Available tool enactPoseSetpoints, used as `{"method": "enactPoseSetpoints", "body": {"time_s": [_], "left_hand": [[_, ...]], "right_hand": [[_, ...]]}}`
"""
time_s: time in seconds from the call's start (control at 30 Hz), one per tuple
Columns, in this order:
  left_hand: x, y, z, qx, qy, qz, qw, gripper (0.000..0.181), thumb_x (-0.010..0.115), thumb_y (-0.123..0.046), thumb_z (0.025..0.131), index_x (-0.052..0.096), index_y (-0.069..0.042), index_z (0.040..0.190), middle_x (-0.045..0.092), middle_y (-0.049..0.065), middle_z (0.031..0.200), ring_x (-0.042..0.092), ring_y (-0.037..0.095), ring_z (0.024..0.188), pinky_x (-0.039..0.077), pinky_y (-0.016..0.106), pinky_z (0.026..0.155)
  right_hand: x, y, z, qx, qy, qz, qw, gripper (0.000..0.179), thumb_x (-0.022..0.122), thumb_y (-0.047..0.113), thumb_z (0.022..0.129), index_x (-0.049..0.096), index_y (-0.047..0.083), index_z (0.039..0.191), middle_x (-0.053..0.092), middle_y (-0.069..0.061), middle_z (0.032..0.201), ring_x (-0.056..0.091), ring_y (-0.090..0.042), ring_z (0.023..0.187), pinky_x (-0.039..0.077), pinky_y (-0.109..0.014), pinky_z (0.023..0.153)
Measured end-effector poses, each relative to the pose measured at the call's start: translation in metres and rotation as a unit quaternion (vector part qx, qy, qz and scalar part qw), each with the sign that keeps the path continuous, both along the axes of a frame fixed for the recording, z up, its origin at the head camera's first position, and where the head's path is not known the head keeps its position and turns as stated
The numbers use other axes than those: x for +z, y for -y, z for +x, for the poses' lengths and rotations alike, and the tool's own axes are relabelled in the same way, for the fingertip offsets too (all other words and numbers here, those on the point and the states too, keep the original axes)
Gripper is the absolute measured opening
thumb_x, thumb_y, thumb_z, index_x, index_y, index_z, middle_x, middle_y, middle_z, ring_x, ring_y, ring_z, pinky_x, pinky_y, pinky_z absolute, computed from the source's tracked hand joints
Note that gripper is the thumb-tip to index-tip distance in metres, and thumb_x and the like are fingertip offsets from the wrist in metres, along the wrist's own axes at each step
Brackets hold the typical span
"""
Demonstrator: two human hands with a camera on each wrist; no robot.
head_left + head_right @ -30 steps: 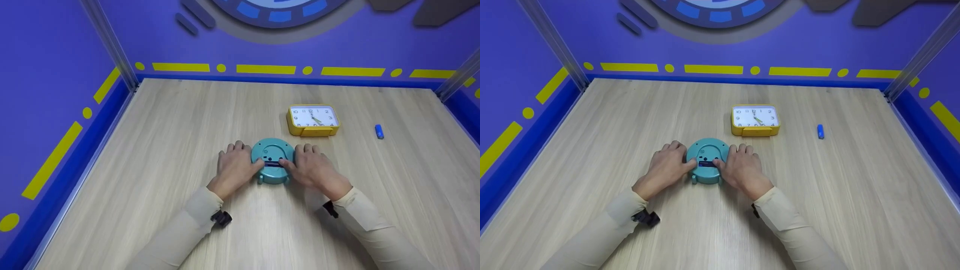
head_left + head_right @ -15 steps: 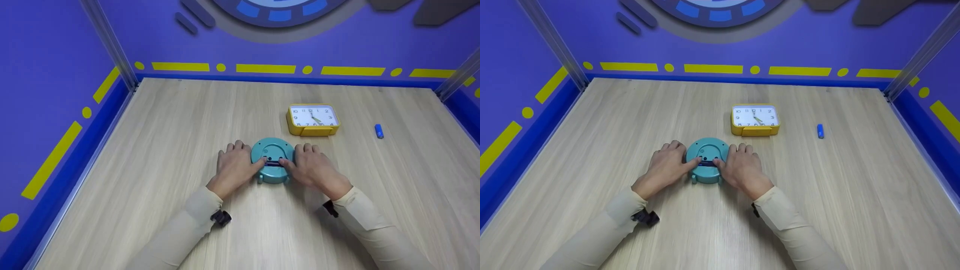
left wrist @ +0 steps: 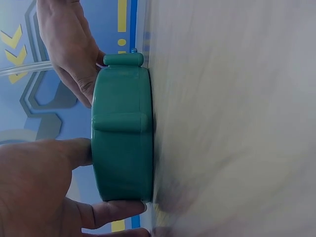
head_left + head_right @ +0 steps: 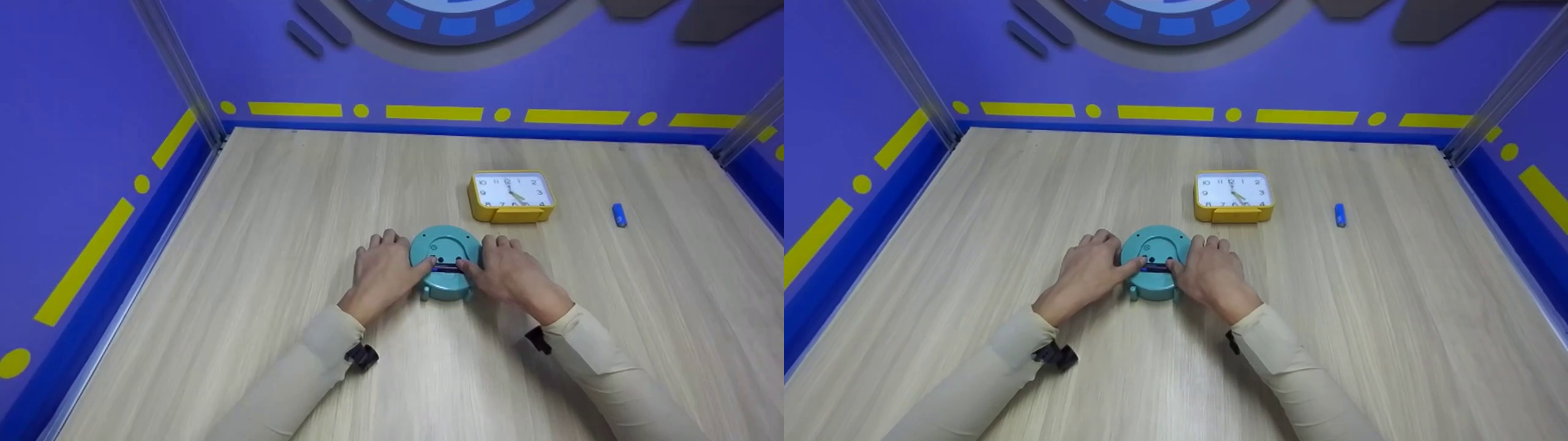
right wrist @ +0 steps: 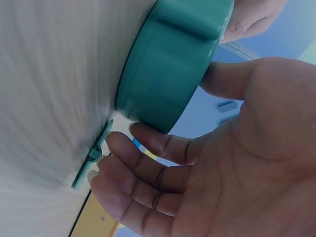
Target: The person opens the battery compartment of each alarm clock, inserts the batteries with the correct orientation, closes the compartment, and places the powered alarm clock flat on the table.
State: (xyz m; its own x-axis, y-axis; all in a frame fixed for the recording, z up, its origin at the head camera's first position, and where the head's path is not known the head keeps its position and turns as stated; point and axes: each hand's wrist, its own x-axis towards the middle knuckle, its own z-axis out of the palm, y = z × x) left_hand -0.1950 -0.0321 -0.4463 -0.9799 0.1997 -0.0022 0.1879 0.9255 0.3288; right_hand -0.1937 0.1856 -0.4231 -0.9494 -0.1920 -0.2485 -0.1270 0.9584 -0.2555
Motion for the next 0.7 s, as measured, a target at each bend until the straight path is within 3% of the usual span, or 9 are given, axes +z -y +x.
{"method": "enactPoseSetpoints", "body": {"time_s": [0.33,0.7], "left_hand": [[0.0004,0.0005,-0.0007,0.004,-0.003,0.006,1.0000,0.067,0.062,-0.065,0.099,0.072,-0.004,0.125,0.061,0.011,0.120,0.056,0.030,0.105,0.050,0.049,0.086],[0.0076,-0.0028,-0.0027,0.018,0.023,0.000,0.9996,0.064,0.066,-0.064,0.097,0.073,-0.004,0.118,0.061,0.009,0.113,0.056,0.028,0.101,0.051,0.046,0.084]], "right_hand": [[0.0027,0.0022,-0.0047,-0.008,0.010,0.010,0.9999,0.075,0.058,0.049,0.107,0.044,-0.016,0.143,0.055,-0.034,0.131,0.053,-0.044,0.116,0.048,-0.059,0.103],[0.0035,0.0036,-0.0049,-0.010,0.010,0.014,0.9998,0.076,0.059,0.048,0.107,0.043,-0.016,0.144,0.054,-0.036,0.135,0.053,-0.044,0.118,0.047,-0.059,0.104]]}}
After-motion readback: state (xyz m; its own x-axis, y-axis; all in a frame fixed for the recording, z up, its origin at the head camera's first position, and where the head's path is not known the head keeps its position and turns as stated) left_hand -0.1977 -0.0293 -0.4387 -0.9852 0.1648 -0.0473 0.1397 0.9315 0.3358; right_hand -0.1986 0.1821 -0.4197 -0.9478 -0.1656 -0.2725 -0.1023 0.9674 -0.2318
